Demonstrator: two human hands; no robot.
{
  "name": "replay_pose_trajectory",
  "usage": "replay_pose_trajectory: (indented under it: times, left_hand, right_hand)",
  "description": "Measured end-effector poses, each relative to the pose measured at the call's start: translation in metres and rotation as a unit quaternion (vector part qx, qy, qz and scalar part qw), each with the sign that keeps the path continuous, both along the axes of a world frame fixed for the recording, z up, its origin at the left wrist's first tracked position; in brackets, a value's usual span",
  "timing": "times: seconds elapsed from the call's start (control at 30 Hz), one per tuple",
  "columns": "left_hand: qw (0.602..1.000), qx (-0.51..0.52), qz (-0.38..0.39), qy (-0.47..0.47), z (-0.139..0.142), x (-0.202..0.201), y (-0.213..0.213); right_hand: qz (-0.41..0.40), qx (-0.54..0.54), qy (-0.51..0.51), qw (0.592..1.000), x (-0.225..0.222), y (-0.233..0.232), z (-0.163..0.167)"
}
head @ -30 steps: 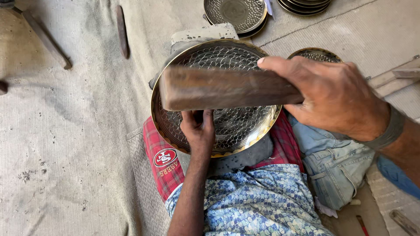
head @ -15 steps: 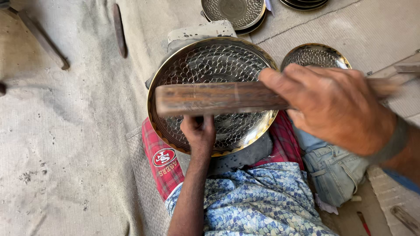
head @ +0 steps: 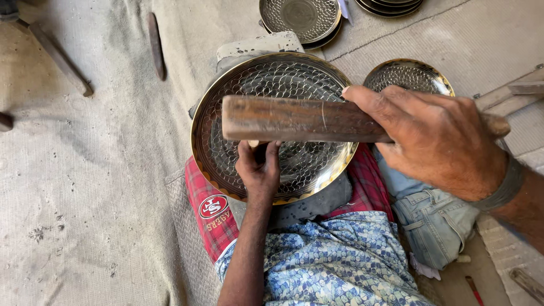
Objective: The person sits on the floor and uses a hammer and a small cylindrical tool to create a textured pattern on a brass plate. They repeatedly strike the tool against the plate's surface, rotating the plate to cover different areas. Finished plates are stacked nearby.
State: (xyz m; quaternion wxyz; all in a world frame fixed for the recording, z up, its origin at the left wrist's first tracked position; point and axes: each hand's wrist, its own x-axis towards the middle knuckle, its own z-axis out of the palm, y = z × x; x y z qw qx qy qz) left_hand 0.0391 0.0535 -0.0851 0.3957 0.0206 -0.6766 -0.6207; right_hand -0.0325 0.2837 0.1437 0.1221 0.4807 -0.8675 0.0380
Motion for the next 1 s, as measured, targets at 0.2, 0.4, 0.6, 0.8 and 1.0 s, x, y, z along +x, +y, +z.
replay_pose_trajectory:
  times: [0.2,0.4,0.6,0.8,1.0]
  left_hand:
    - [0.996,-0.043,0.047,-0.057,0.001,0.002,0.001]
    - [0.996,-0.037,-0.001,-0.084,-0.002,0.003,0.000]
    - [0.995,-0.020,-0.022,-0.095,-0.004,0.004,-0.001]
    - [0.987,-0.043,0.010,-0.154,-0.003,0.000,0.001]
    - [0.979,0.196,-0.050,0.007,0.033,-0.004,-0.011]
  right_hand:
    - [0.034,-0.017,-0.030,0.999,-0.003,-0.007,0.006]
    - [0.027,0.127,0.107,0.986,0.006,-0.029,0.031]
    - [0.020,0.116,0.095,0.989,0.019,-0.034,0.039]
    - [0.014,0.038,0.024,0.999,0.023,-0.017,0.019]
    - [-0.201,0.015,-0.121,0.972,0.009,0.040,-0.032]
